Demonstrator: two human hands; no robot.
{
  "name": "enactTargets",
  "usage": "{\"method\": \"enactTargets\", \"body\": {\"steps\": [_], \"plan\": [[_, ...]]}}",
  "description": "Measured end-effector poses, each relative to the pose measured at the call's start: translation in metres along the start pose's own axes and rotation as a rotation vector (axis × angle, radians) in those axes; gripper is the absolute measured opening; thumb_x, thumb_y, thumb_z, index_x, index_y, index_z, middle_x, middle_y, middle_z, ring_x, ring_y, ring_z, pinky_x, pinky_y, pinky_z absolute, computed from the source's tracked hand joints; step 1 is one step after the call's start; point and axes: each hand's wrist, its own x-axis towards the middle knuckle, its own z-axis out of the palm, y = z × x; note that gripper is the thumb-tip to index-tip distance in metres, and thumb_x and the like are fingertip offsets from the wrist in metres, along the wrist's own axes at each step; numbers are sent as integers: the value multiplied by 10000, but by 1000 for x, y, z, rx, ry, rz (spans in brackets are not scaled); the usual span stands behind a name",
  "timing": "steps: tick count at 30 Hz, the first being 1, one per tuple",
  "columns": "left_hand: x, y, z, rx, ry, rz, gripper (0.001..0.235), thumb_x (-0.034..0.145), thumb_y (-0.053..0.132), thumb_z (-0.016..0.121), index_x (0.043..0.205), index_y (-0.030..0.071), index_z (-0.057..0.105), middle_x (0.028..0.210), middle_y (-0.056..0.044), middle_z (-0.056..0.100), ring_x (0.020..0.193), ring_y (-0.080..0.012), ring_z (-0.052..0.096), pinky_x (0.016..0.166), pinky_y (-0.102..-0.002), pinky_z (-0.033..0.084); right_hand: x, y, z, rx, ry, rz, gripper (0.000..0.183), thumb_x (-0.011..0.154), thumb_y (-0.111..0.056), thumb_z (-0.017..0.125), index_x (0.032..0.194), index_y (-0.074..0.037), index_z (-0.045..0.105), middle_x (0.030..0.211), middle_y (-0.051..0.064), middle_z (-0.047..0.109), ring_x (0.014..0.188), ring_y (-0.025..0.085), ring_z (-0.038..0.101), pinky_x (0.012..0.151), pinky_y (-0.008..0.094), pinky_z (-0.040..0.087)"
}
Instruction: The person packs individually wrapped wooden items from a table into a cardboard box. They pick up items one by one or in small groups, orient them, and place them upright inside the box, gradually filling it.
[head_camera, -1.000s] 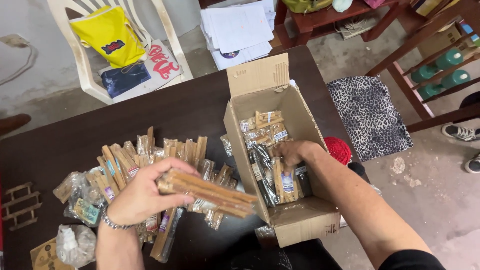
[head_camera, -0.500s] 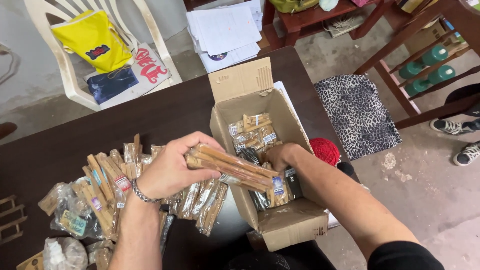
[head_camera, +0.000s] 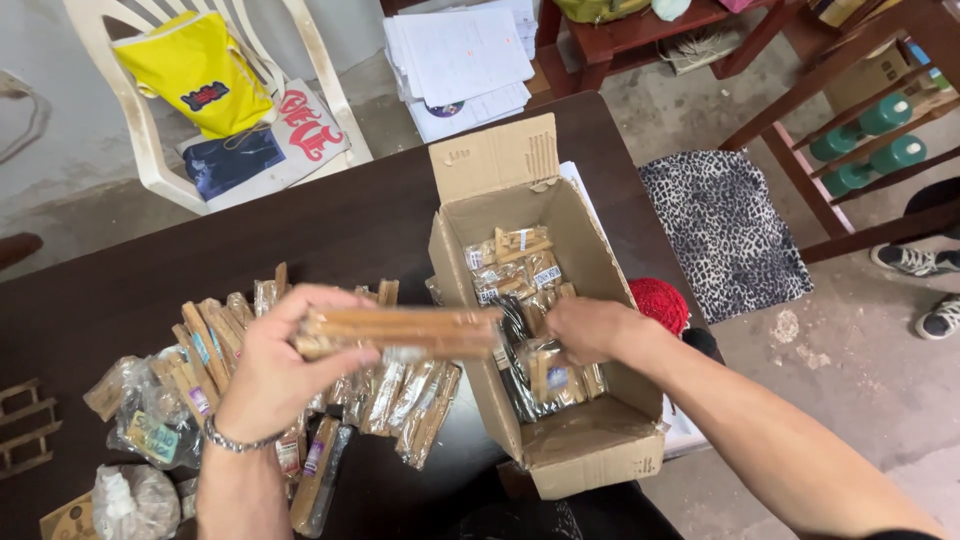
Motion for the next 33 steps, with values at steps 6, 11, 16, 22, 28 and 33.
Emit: {"method": "enactTargets", "body": {"steps": [6, 11, 16, 22, 28, 33], "plan": [[46, 9, 29, 156, 204, -95, 391, 776, 64, 843, 1115, 119, 654, 967, -9, 709, 713, -68, 621, 621, -206, 540, -96, 14, -22, 89, 410, -97, 181, 962, -264, 716, 1109, -167, 755, 767, -2, 762, 530, 47, 645, 503, 150, 592], [100, 10, 83, 245, 74, -298, 379, 783, 105, 831, 1112, 190, 664, 1019, 2, 757, 827, -95, 717, 737, -249, 591, -186, 17, -50, 49, 675, -189, 81, 846, -145, 749, 907, -178, 791, 854, -56, 816, 756, 91, 810, 887, 251, 685], [153, -30, 159, 274, -558, -454, 524, 690, 204, 898, 1144, 131, 647, 1044, -31, 763, 968, -149, 729, 876, -308, 565, -236, 33, -62, -230, 995, -419, 350, 812, -297, 775, 1087, -80, 763, 1099, 106, 783, 934, 256, 788, 836, 364, 664], [178, -58, 230, 282, -835, -775, 431, 812, 127, 810, 1217, 37, 690, 1256, -189, 717, 833, -277, 768, 627, -342, 638, -244, 40, -59, -273, 982, -389, 329, 818, -309, 787, 1085, -117, 768, 1043, 70, 794, 884, 234, 801, 781, 338, 695], [190, -157, 283, 635, -618, -647, 713, 678, 305, 938, 1287, 92, 636, 1264, -78, 608, 1203, -244, 588, 1074, -333, 506, -244, 41, -44, -163, 931, -444, 353, 819, -280, 783, 1113, -88, 751, 1095, 78, 783, 892, 204, 804, 857, 333, 663], [179, -130, 264, 600, -421, -726, 533, 824, 16, 791, 1307, 73, 572, 1232, -123, 615, 1144, -271, 602, 972, -378, 550, -236, 43, -43, -136, 944, -470, 314, 820, -235, 783, 1080, -61, 755, 1085, 82, 778, 925, 209, 793, 918, 328, 636]]}}
